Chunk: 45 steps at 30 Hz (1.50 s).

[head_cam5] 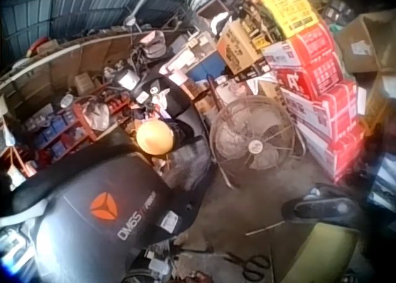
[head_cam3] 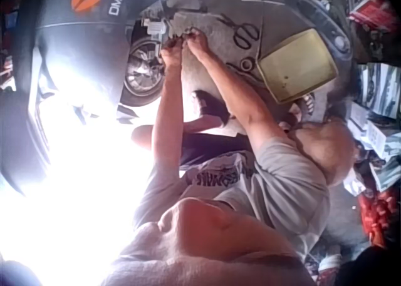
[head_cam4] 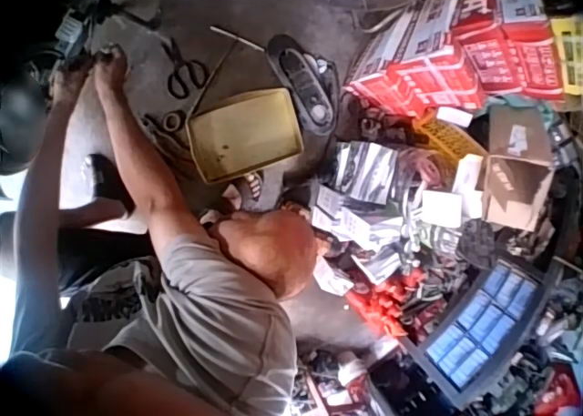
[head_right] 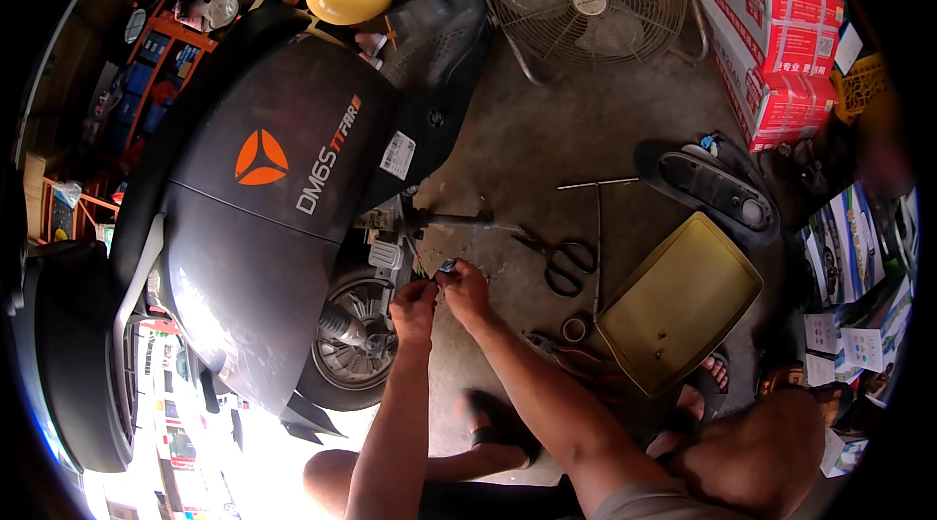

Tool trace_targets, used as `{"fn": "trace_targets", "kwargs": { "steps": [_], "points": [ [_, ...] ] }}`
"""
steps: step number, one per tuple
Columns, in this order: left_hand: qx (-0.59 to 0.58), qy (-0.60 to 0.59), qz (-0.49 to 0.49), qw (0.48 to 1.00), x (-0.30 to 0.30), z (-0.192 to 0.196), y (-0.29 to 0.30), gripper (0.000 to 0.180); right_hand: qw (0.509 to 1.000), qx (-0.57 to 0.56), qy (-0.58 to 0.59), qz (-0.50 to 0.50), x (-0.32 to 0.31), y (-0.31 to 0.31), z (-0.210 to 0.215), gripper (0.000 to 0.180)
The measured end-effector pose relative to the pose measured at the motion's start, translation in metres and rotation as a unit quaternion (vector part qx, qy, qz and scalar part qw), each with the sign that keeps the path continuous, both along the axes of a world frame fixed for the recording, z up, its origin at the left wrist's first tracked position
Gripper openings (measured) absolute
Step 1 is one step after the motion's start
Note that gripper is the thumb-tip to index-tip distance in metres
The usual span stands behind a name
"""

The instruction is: The person is repairing a scooter by working on its wiring. They are seen manipulating wires and using tools to adjust components near the scooter's engine area.

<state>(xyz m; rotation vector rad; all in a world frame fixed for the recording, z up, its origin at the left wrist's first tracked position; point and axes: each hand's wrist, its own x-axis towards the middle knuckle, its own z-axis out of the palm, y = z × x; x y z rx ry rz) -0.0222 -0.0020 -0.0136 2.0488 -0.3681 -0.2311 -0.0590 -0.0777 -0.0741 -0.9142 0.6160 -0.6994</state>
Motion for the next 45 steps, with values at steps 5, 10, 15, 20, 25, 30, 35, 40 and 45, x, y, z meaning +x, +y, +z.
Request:
{"fn": "trace_targets", "kwargs": {
  "steps": [5, 10, 15, 20, 25, 30, 35, 40, 45],
  "points": [
    [-0.039, -0.001, -0.001, 0.999, -0.001, 0.000, -0.001, 0.014, 1.000, 0.017, -0.010, 0.002, -0.001, -0.002, 0.005, 0.006],
    [-0.082, -0.010, 0.005, 0.997, -0.008, 0.000, -0.006, 0.013, 0.999, 0.033, -0.030, 0.004, -0.006, -0.004, 0.010, 0.007],
    [-0.051, -0.061, 0.022, 0.997, -0.016, 0.005, -0.011, 0.015, 1.000, 0.019, 0.010, 0.020, -0.005, -0.005, 0.009, 0.008],
    [-0.039, -0.063, 0.054, 0.996, -0.019, 0.008, -0.014, 0.018, 1.000, -0.006, 0.004, 0.009, 0.002, -0.003, 0.001, 0.007],
    [-0.009, -0.093, 0.069, 0.993, -0.020, 0.004, -0.015, 0.020, 0.999, -0.045, 0.011, -0.008, 0.003, -0.002, -0.001, 0.007],
    [0.007, -0.106, 0.067, 0.992, -0.023, 0.004, -0.012, 0.018, 0.994, -0.090, 0.048, -0.035, -0.004, -0.001, 0.007, 0.006],
    [0.007, -0.109, 0.050, 0.993, -0.020, 0.000, -0.008, 0.022, 0.993, -0.093, 0.034, -0.061, -0.009, -0.001, 0.012, 0.007],
    [0.054, -0.124, 0.063, 0.989, -0.016, -0.004, -0.009, 0.025, 0.993, -0.099, 0.034, -0.061, -0.008, -0.002, 0.012, 0.008],
    [0.078, -0.149, 0.078, 0.983, -0.017, -0.002, -0.014, 0.022, 0.993, -0.086, 0.064, -0.039, -0.013, -0.003, 0.016, 0.009]
  ]
}}
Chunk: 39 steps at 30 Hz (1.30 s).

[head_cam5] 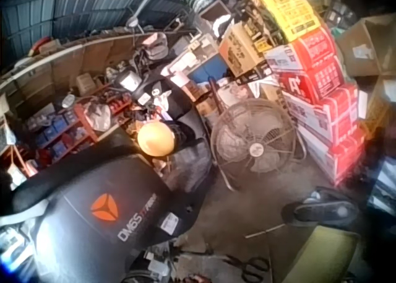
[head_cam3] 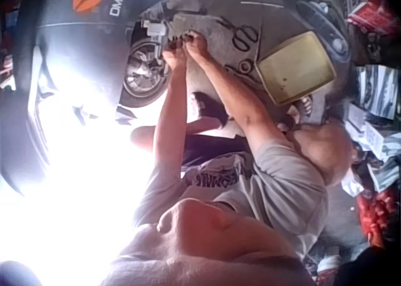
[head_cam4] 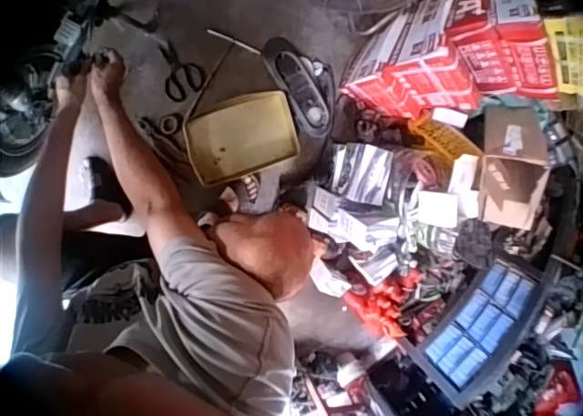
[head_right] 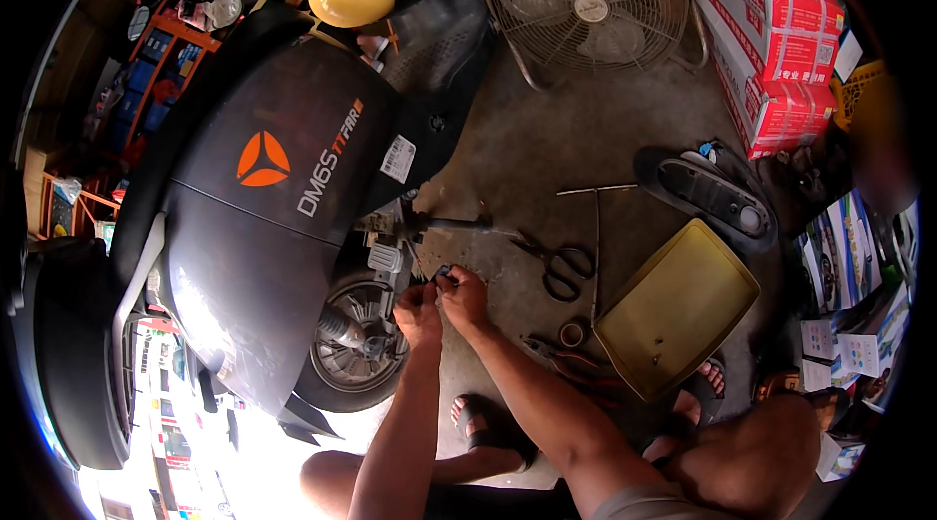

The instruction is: The person is repairing a scooter by working on its wiring. They are seen manipulating wires and using tools to adjust components near the scooter's engine area.

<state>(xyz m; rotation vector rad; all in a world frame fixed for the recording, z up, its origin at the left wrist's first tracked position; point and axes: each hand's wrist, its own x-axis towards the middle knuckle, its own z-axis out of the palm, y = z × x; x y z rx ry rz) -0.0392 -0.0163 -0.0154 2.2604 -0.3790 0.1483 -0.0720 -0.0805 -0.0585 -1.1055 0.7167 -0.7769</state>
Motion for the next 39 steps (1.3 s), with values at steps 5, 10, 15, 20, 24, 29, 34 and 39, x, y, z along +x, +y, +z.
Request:
{"fn": "trace_targets", "kwargs": {
  "steps": [5, 10, 15, 20, 24, 29, 34, 39],
  "points": [
    [0.024, -0.015, 0.003, 1.000, -0.011, 0.009, -0.005, 0.019, 0.998, -0.061, 0.015, -0.017, -0.008, 0.003, -0.003, 0.009],
    [0.051, -0.040, 0.010, 0.998, -0.013, 0.009, -0.007, 0.017, 0.995, -0.037, 0.029, -0.088, -0.002, 0.022, -0.009, 0.011],
    [0.040, -0.050, 0.004, 0.998, -0.013, 0.005, -0.007, 0.020, 0.991, 0.032, 0.000, -0.129, -0.009, 0.029, -0.014, 0.023],
    [0.071, -0.071, 0.004, 0.995, -0.012, 0.005, -0.006, 0.019, 0.996, -0.047, -0.025, -0.072, -0.018, 0.024, -0.001, 0.013],
    [0.049, -0.067, -0.019, 0.996, -0.016, 0.009, -0.002, 0.020, 0.999, -0.026, 0.005, -0.029, -0.014, 0.014, 0.011, 0.010],
    [0.023, -0.053, -0.042, 0.997, -0.023, 0.014, 0.005, 0.021, 0.996, -0.076, 0.055, 0.006, -0.011, 0.006, 0.019, 0.013],
    [0.012, -0.046, -0.041, 0.998, -0.027, 0.013, 0.009, 0.021, 0.993, -0.055, 0.087, 0.066, -0.006, 0.002, 0.020, 0.014],
    [-0.097, 0.050, -0.055, 0.992, -0.017, 0.013, 0.014, 0.020, 0.945, 0.263, -0.097, 0.166, -0.002, -0.006, 0.013, 0.010]
  ]
}}
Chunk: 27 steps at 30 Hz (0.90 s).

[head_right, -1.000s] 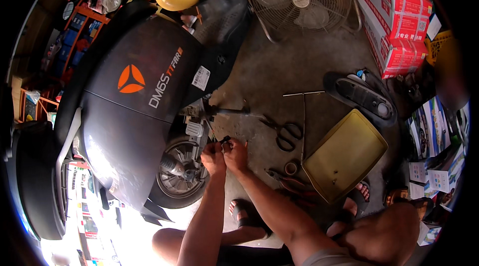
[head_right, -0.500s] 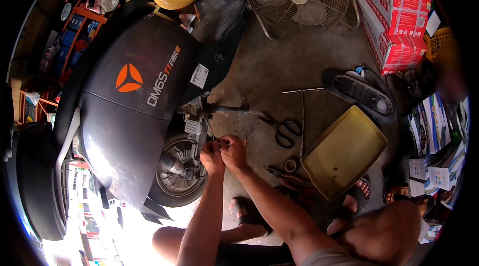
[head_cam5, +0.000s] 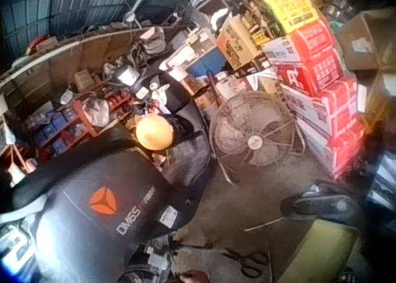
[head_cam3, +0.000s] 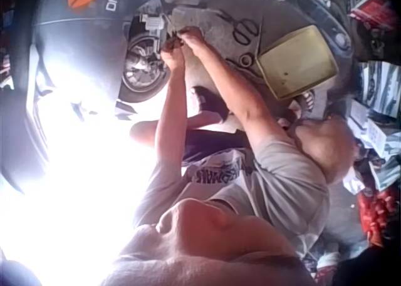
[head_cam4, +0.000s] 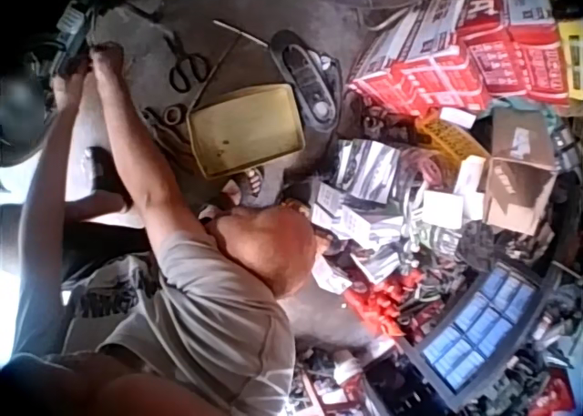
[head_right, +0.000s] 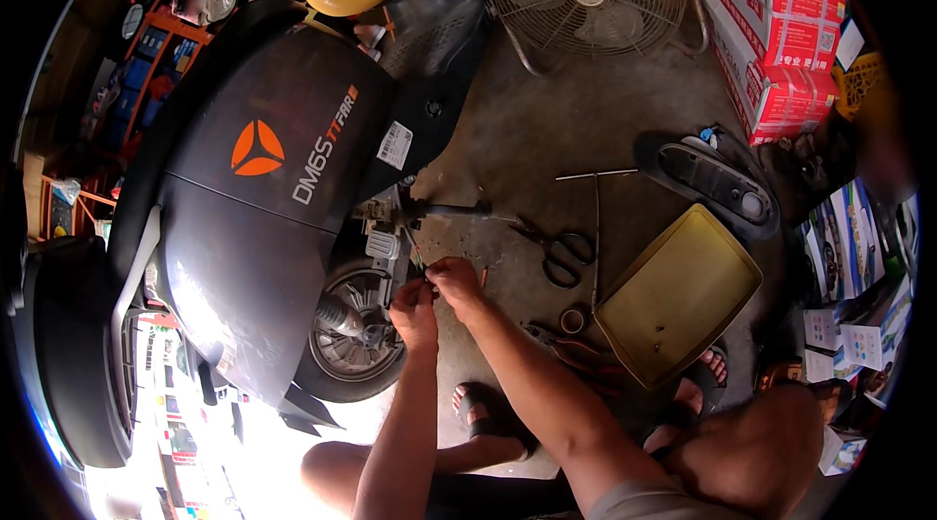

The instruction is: The person is repairing a scooter by working on its wiring. They are seen manipulating wires and using tools to adjust components near the scooter's engine area.

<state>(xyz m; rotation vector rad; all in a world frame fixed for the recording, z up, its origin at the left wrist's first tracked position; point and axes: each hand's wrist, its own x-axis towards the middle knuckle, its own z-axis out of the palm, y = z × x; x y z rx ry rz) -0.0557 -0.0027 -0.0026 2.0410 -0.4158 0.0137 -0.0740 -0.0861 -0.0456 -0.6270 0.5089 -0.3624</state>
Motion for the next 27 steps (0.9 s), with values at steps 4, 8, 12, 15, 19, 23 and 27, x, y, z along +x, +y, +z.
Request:
{"fn": "trace_targets", "kwargs": {
  "steps": [4, 8, 12, 15, 19, 23, 27],
  "points": [
    [-0.049, 0.074, 0.003, 0.996, 0.005, 0.002, 0.003, 0.019, 0.998, 0.036, -0.036, 0.025, -0.006, -0.005, -0.004, 0.004],
    [-0.052, 0.097, 0.002, 0.994, 0.007, 0.009, 0.003, 0.018, 0.996, 0.045, -0.065, 0.031, -0.007, -0.007, -0.001, 0.002],
    [-0.090, 0.066, -0.010, 0.994, 0.004, 0.014, 0.002, 0.015, 0.997, 0.005, -0.075, 0.006, -0.005, -0.002, -0.002, 0.007],
    [-0.115, 0.050, -0.014, 0.992, -0.001, 0.017, -0.001, 0.015, 0.995, 0.014, -0.100, -0.004, -0.002, 0.004, -0.007, 0.012],
    [-0.167, 0.032, -0.043, 0.984, -0.010, 0.021, -0.009, 0.017, 0.988, -0.099, -0.075, -0.087, 0.006, 0.013, -0.013, 0.020],
    [-0.093, 0.002, -0.081, 0.992, -0.009, 0.028, -0.010, 0.017, 0.958, -0.244, 0.010, -0.152, 0.009, 0.019, -0.012, 0.024],
    [-0.037, -0.013, -0.081, 0.996, -0.005, 0.026, -0.005, 0.014, 0.954, -0.252, 0.090, -0.132, 0.006, 0.015, -0.010, 0.022]
  ]
}}
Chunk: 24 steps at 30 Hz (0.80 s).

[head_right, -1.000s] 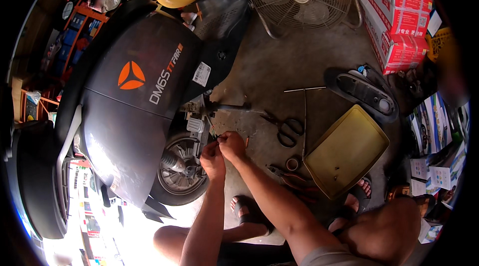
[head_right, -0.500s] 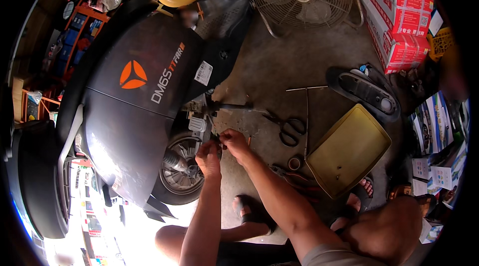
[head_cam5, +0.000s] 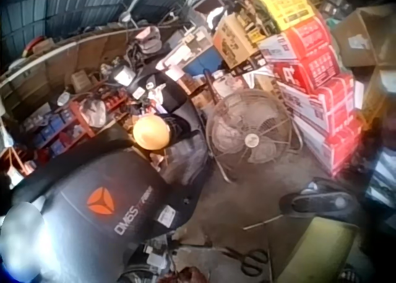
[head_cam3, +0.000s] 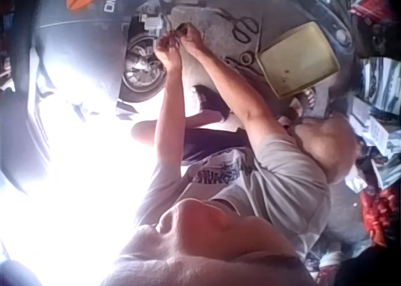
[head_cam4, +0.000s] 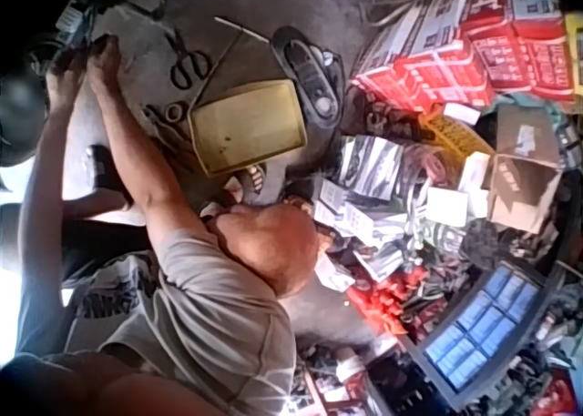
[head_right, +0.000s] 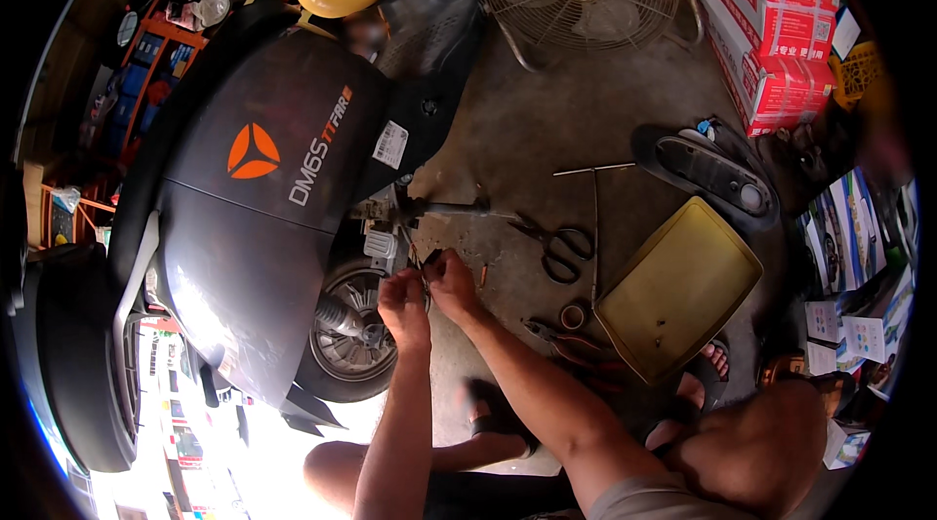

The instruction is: The person is repairing a scooter by working on its wiring. They are seen manipulating wires and using tools to adjust components near the scooter's engine area.

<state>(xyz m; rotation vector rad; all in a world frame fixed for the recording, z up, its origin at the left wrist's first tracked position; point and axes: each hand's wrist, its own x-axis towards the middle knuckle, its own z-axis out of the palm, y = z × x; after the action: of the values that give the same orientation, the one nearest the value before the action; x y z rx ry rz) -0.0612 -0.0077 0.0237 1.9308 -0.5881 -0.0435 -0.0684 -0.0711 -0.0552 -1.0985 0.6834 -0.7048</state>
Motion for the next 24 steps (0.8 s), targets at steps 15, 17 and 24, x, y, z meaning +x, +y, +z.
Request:
{"fn": "trace_targets", "kwargs": {
  "steps": [15, 17, 24],
  "points": [
    [0.089, 0.064, 0.068, 0.992, 0.032, -0.037, -0.001, 0.019, 0.996, 0.083, -0.002, -0.015, 0.008, -0.011, -0.014, 0.008],
    [0.079, 0.064, 0.074, 0.992, 0.033, -0.038, -0.001, 0.020, 0.995, 0.100, -0.020, -0.015, 0.008, -0.011, -0.012, 0.007],
    [0.073, 0.045, 0.105, 0.991, 0.027, -0.037, -0.007, 0.021, 0.991, 0.135, 0.010, 0.009, 0.013, -0.011, -0.018, 0.015]
  ]
}}
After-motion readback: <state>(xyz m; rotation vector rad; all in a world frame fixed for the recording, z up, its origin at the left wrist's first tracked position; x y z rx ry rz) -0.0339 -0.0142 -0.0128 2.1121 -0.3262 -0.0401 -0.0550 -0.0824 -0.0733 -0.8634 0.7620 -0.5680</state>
